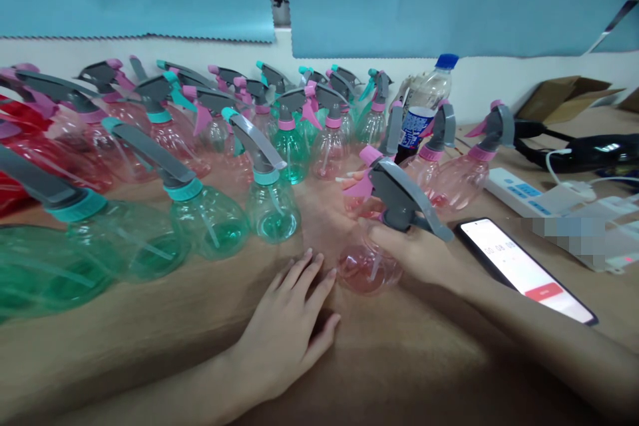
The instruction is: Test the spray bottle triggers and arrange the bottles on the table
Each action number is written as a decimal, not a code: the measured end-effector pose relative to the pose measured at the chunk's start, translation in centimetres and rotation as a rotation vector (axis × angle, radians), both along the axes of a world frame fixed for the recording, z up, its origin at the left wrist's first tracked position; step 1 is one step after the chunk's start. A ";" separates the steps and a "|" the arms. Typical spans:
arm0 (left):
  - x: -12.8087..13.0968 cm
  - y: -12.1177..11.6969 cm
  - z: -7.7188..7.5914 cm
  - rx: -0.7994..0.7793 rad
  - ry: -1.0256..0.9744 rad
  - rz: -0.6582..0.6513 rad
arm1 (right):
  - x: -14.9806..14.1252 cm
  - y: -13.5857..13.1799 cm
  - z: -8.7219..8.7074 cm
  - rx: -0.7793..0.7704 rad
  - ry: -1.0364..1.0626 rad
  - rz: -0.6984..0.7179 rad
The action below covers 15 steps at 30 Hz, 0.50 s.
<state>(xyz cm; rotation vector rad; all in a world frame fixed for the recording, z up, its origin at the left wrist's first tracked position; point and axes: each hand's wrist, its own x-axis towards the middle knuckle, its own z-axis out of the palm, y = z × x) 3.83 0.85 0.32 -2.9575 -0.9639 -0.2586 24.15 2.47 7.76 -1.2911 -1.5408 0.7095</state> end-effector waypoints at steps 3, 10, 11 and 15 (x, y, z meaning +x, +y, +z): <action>-0.1 -0.1 -0.1 -0.003 -0.006 -0.001 | 0.1 0.0 -0.3 0.008 -0.007 0.022; 0.0 -0.1 0.1 -0.011 -0.013 0.001 | 0.3 -0.1 -0.4 0.026 -0.045 0.009; 0.0 -0.1 0.1 -0.010 -0.012 -0.001 | 0.3 -0.1 -0.5 0.031 -0.057 -0.002; 0.1 -0.1 0.2 -0.001 -0.002 0.001 | 0.3 0.2 -1.2 0.043 -0.084 -0.031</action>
